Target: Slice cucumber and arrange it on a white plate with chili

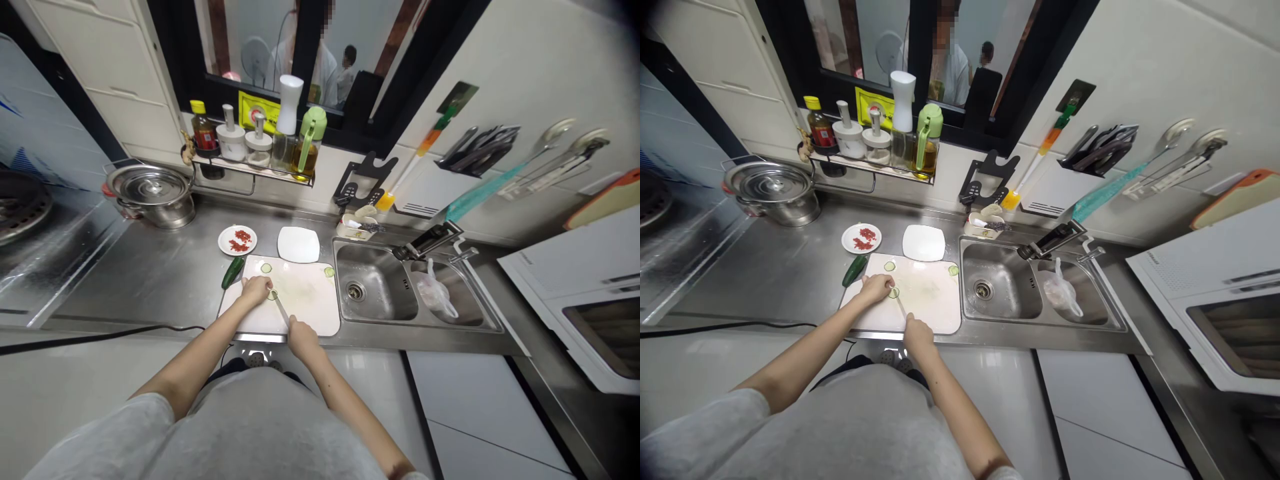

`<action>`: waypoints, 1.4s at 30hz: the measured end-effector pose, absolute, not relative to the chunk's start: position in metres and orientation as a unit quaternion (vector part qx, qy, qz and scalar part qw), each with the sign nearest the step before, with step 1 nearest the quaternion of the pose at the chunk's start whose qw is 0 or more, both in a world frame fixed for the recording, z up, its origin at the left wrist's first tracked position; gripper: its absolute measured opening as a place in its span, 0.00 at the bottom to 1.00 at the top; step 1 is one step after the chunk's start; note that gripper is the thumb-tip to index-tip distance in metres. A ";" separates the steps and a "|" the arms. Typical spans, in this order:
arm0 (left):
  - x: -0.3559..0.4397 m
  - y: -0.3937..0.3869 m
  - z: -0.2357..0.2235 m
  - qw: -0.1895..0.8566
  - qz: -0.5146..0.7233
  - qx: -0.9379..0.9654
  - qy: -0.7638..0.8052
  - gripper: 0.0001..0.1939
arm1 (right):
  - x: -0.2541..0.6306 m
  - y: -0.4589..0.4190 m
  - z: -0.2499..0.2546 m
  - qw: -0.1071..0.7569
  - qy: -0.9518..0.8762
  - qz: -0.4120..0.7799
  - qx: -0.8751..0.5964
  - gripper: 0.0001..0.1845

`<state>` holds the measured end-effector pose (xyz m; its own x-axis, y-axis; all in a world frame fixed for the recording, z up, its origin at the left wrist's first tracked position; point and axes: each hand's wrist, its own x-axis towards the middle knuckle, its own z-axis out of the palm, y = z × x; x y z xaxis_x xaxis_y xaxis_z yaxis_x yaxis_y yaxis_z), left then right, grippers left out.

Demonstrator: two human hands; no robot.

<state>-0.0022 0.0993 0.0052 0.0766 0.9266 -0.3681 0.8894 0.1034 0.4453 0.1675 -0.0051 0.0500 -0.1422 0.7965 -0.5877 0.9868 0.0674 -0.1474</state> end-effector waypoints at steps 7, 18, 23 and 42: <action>-0.002 0.100 0.004 0.296 0.028 0.671 0.680 0.14 | 0.166 -0.001 0.047 0.185 0.708 -0.262 0.629 0.18; -0.002 0.100 0.001 0.285 0.024 0.673 0.682 0.14 | 0.170 -0.002 0.044 0.156 0.711 -0.268 0.631 0.16; 0.000 0.099 0.002 0.276 0.025 0.682 0.677 0.12 | 0.204 -0.007 0.043 0.072 0.706 -0.263 0.654 0.13; 0.017 0.081 0.006 0.249 0.037 0.688 0.680 0.11 | 0.243 -0.016 0.036 -0.025 0.658 -0.310 0.686 0.12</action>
<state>0.0173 0.0805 0.0065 0.0715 0.9548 -0.2885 0.9183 0.0499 0.3928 0.2435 -0.0164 0.0357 -0.0589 0.9176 -0.3931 0.8868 -0.1327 -0.4426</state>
